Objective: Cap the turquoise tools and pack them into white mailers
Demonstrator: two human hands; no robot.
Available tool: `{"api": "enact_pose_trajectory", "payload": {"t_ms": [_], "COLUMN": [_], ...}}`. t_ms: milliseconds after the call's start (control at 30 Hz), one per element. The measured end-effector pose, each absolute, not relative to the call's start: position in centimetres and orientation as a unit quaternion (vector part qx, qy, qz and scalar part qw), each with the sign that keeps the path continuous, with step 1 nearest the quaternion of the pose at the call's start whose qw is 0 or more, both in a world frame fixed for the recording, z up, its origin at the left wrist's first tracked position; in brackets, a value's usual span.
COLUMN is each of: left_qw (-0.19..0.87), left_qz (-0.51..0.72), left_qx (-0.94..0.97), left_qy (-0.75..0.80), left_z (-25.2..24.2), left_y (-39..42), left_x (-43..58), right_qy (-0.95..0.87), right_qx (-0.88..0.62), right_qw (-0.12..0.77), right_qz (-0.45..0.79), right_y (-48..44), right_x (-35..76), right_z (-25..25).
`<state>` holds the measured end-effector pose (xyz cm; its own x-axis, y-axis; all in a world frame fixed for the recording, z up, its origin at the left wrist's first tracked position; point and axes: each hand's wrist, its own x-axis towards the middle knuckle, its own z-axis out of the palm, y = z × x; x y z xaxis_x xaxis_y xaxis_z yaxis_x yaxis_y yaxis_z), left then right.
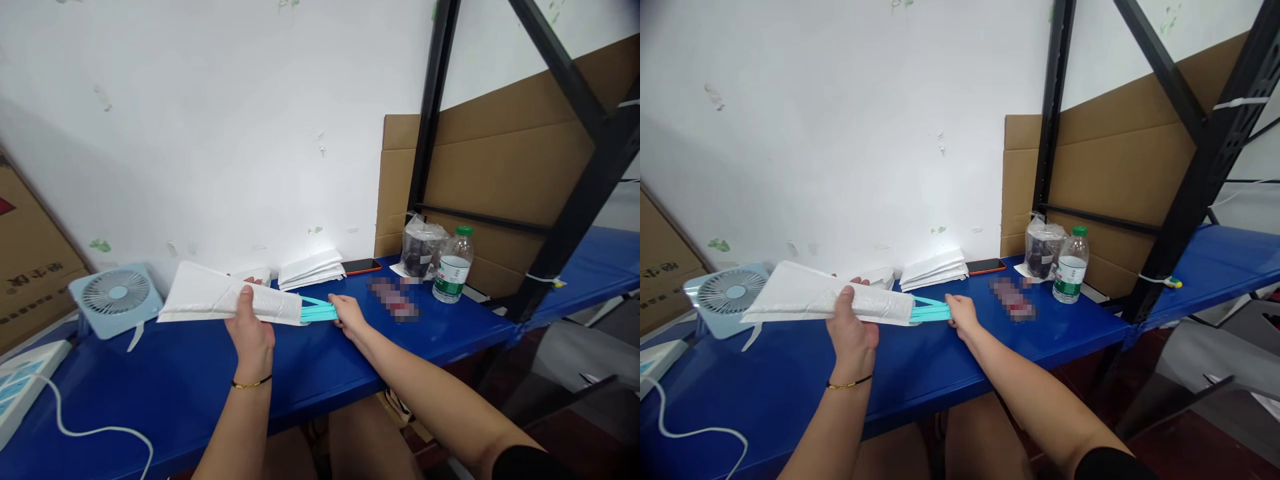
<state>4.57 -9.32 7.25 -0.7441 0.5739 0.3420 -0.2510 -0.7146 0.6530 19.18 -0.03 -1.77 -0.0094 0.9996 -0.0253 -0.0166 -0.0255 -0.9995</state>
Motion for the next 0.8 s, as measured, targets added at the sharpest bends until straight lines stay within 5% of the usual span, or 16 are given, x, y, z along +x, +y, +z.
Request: {"api": "enact_pose_trajectory", "payload": {"t_ms": [400,800], "left_qw": [0.23,0.106], "left_qz": [0.881,0.808], "left_qx": [0.242,0.43], "left_qy": [0.334,0.388], "left_z": [6.5,9.9], "left_y": [-9.0,-10.5], "left_x": [-0.3,-1.0], "right_qy": [-0.709,-0.758], "right_qx": [-0.544,-0.549], "right_qw": [0.414,0.34], "right_qz": [0.172,0.091], "right_y": [2.4,2.4], "right_x": [23.0,22.4], "right_z": [-2.7,-3.1]}}
